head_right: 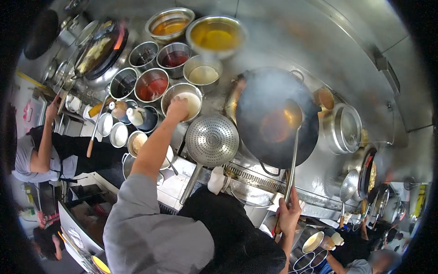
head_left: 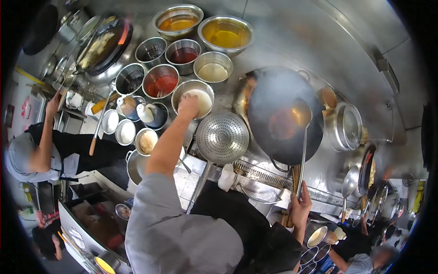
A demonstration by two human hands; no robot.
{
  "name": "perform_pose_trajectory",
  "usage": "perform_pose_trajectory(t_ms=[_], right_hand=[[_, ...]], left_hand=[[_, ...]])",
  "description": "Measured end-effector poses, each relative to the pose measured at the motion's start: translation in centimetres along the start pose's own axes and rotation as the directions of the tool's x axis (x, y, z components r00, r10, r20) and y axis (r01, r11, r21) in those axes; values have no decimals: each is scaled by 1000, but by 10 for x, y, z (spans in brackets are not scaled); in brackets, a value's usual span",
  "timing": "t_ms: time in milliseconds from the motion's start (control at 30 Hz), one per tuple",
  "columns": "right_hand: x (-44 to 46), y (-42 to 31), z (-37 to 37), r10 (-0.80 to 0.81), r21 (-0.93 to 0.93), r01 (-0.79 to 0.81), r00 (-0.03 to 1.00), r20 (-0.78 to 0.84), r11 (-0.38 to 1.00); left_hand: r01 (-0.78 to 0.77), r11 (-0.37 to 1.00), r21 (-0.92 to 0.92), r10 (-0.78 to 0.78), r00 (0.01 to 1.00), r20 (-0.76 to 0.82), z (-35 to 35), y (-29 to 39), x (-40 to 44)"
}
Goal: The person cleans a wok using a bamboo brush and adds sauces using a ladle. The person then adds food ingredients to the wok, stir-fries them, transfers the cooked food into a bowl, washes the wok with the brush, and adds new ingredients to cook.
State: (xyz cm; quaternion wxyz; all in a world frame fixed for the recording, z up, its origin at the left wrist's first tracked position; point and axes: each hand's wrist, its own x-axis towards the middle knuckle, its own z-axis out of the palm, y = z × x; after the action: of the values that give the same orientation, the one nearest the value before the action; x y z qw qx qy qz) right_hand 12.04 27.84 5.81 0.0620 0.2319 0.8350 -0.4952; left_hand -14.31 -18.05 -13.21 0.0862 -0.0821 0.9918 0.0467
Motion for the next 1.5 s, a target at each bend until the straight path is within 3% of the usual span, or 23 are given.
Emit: perform_pose_trajectory(t_ms=[67,133,267,333,400,500,567,600,700,800,933,1000,1033,1100,1233,1300,1333,1400,1467,1500], right_hand=[[-6,-12,8,-49,228,34,997,60,973],[-11,-33,16,-17,261,-4,997,75,965],[-15,-50,22,40,356,-94,987,157,930],[-10,-50,20,-13,426,-135,945,328,894],[-5,-61,23,-48,510,-146,937,347,848],[6,-67,29,-48,527,-256,868,495,810],[12,-65,33,-106,565,-266,835,540,781],[13,-64,34,-118,580,-282,823,556,764],[17,-64,35,-146,560,-278,790,595,780],[17,-65,33,-146,575,-324,767,624,752],[15,-64,25,-144,602,-409,735,662,686],[16,-59,20,-151,610,-423,726,671,670],[18,-56,16,-171,622,-442,711,682,646],[21,-46,11,-228,653,-473,679,698,591],[20,-32,-13,-235,687,-569,667,707,452],[23,-22,-30,-208,693,-528,701,682,491],[23,-17,-38,-185,693,-493,729,659,526],[26,-4,-45,-145,675,-355,812,566,647],[27,3,-44,-129,536,-148,886,445,831],[34,19,-36,-140,426,-24,926,350,904]], left_hand=[[-36,999,29,35,998,45,17,-2,12],[35,999,-6,-35,999,32,10,5,13],[6,999,47,-9,999,50,48,-8,45],[12,1000,15,-12,1000,-2,48,-8,41],[-22,999,41,20,998,54,36,-6,37],[-106,991,84,108,994,-20,19,-11,32],[-57,914,-401,-5,989,-151,1,-4,22],[-65,918,-391,2,987,-159,-11,3,24],[-315,772,-552,115,924,-366,-93,57,-7],[-461,705,-539,200,858,-473,-143,107,-25],[-529,724,-443,320,827,-463,-141,133,-20],[-672,701,-239,397,646,-652,-136,137,-22],[-674,700,-236,400,644,-653,-136,139,-28],[-470,849,-242,179,687,-704,-135,137,-44],[-162,882,-443,-138,810,-569,-97,87,-47],[83,952,-294,-206,884,-420,-63,53,-42],[62,953,-298,-181,903,-389,-37,30,-33],[4,994,-109,-45,926,-375,-35,28,-64],[-31,998,46,48,898,-437,0,13,-57],[-56,998,31,64,905,-421,12,11,-50]])
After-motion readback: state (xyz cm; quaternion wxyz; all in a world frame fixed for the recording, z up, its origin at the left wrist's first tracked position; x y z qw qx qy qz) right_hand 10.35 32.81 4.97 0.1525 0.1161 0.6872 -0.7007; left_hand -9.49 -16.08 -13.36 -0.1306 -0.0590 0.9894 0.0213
